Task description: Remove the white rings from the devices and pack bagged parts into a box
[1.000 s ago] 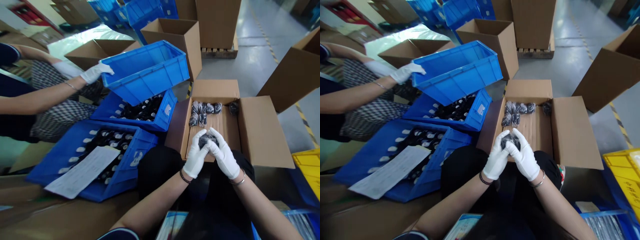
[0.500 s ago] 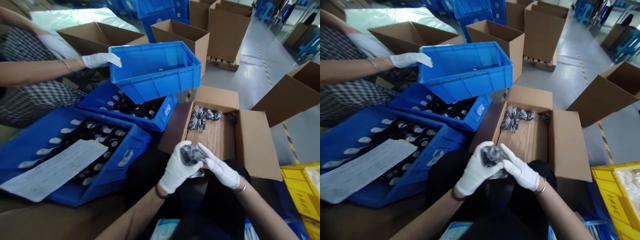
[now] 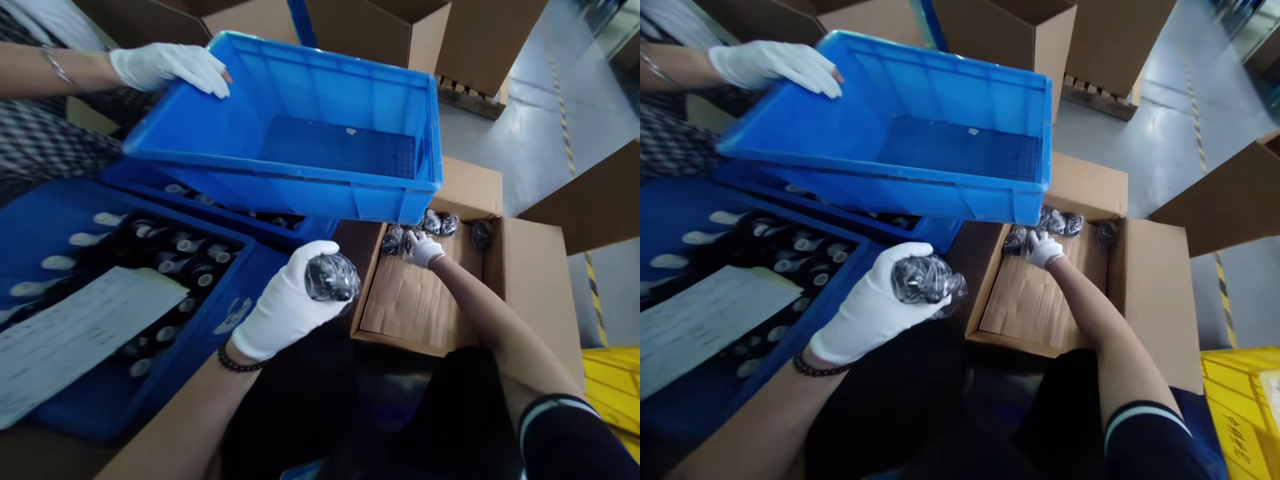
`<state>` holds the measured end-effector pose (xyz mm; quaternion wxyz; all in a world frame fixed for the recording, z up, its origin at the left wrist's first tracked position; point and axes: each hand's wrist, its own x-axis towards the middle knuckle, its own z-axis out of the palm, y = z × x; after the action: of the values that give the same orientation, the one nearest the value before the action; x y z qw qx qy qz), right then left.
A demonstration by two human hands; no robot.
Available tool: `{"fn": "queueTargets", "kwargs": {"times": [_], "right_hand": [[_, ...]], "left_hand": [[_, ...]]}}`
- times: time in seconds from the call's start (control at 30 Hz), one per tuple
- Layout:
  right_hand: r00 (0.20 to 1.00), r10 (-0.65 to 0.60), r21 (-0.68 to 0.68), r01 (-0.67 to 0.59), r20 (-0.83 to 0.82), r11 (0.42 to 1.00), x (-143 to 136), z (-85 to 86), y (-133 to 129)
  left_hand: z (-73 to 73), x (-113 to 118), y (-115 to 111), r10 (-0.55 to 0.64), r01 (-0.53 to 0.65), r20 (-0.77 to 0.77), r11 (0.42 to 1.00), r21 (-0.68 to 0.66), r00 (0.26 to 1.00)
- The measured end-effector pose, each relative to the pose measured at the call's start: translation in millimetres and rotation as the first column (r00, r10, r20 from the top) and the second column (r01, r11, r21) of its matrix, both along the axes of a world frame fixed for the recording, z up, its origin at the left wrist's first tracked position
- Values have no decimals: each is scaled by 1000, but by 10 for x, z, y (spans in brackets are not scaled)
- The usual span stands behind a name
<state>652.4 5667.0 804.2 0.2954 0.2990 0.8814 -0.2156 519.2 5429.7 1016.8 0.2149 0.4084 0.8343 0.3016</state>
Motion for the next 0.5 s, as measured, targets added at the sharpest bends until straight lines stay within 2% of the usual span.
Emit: {"fn": "queueTargets", "kwargs": {"times": [0.07, 0.13, 0.2, 0.23, 0.3, 0.4, 0.43, 0.5], "right_hand": [[999, -16, 30, 17, -47, 999, -190, -216, 42], [996, 13, 32, -10, -91, 999, -245, -401, 55], [987, 69, 38, -64, -148, 997, -172, -537, 43], [983, 93, 40, -88, -158, 995, -98, -579, 27], [983, 130, 30, -127, -129, 991, 96, -612, -25], [985, 155, 0, -155, -70, 988, 421, -551, -172], [987, 147, -13, -148, -66, 989, 520, -513, -241], [993, 97, -53, -100, -65, 994, 690, -425, -390]], "left_hand": [[-7, -3, 44, -93, 97, 65, 994, -55, 994], [-44, -34, 144, -199, 223, 173, 966, -130, 965], [-187, -68, 283, -298, 373, 323, 906, -200, 898], [-314, -72, 354, -326, 435, 403, 875, -214, 855], [-678, -25, 481, -340, 507, 540, 839, -195, 770], [-1360, 205, 629, -299, 543, 671, 820, -183, 678], [-1574, 310, 672, -272, 541, 686, 814, -210, 675], [-1922, 524, 744, -233, 510, 658, 819, -264, 716]]}}
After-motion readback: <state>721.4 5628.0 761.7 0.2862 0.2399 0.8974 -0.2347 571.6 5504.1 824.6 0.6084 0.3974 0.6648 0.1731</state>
